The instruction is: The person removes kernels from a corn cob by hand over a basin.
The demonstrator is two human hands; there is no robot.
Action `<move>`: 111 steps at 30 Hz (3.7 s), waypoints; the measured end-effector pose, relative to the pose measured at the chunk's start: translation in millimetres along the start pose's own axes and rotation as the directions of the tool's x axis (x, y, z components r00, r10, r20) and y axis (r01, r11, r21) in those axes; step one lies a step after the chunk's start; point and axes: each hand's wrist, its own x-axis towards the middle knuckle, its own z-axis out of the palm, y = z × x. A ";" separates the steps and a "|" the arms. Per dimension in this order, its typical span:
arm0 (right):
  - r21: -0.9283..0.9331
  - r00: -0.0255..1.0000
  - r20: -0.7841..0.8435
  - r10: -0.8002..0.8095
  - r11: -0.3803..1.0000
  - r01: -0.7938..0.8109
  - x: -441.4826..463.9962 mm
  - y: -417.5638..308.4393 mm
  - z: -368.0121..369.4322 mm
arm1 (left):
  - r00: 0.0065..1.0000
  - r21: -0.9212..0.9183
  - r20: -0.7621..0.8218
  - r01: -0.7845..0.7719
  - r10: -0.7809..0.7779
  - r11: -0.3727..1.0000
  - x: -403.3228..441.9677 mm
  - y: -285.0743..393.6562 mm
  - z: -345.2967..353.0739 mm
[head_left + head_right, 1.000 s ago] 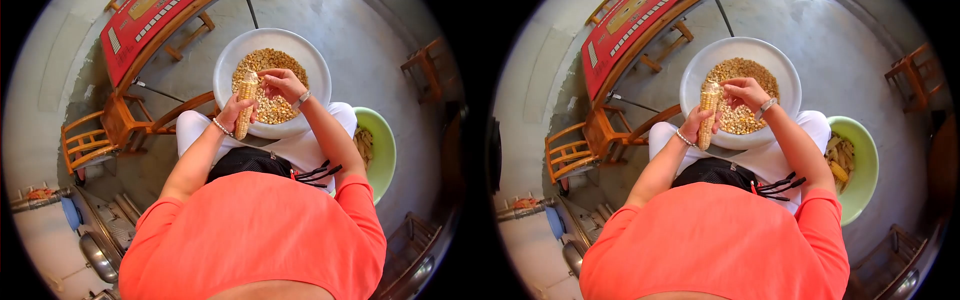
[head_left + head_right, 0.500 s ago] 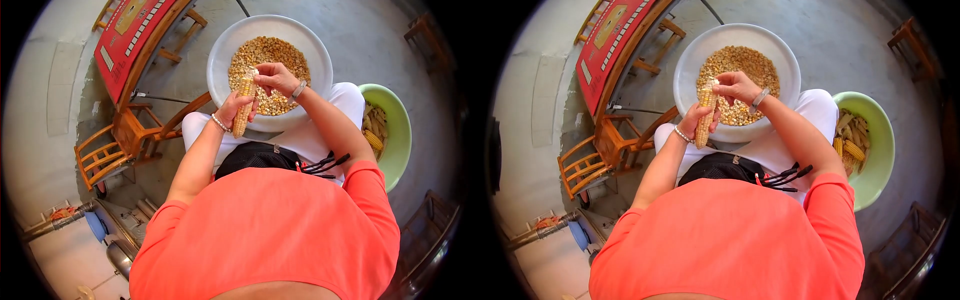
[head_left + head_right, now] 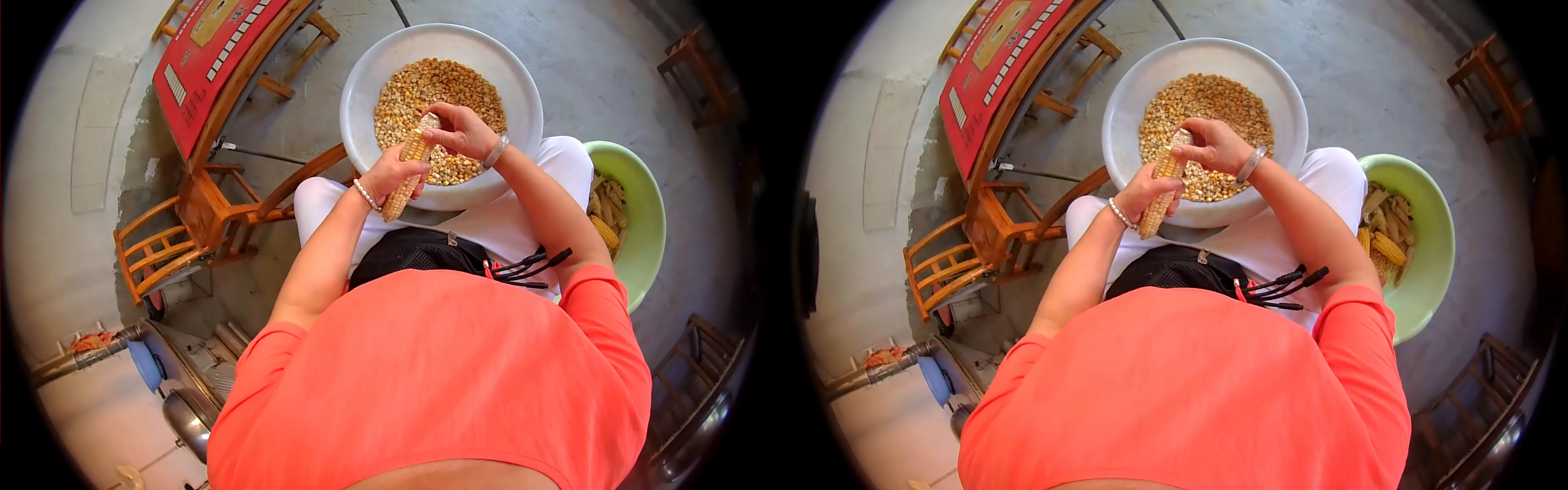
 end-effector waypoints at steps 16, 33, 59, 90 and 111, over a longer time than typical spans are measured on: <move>-0.243 0.994 -0.078 0.081 0.965 -0.098 0.6 2.9 -1.8 | 0.994 0.198 -0.078 0.088 -0.074 0.976 9.3 0.6 11.4; -0.027 0.977 0.102 0.188 0.982 -0.186 -4.7 5.2 -26.8 | 0.999 0.173 -0.036 0.031 -0.025 0.984 10.2 -6.1 7.7; 0.029 0.987 0.135 0.086 0.995 -0.091 -5.9 9.6 -31.9 | 0.998 0.104 -0.040 0.046 -0.042 0.993 10.6 -6.6 4.3; -0.243 1.000 -0.004 0.028 0.970 -0.028 -6.3 13.2 -19.4 | 0.995 0.193 -0.057 0.088 -0.079 0.977 12.4 -5.0 5.7; -0.667 0.962 0.110 -0.250 0.699 0.258 -11.3 4.0 -24.9 | 0.984 0.287 -0.150 0.139 -0.099 0.948 17.3 -6.2 14.0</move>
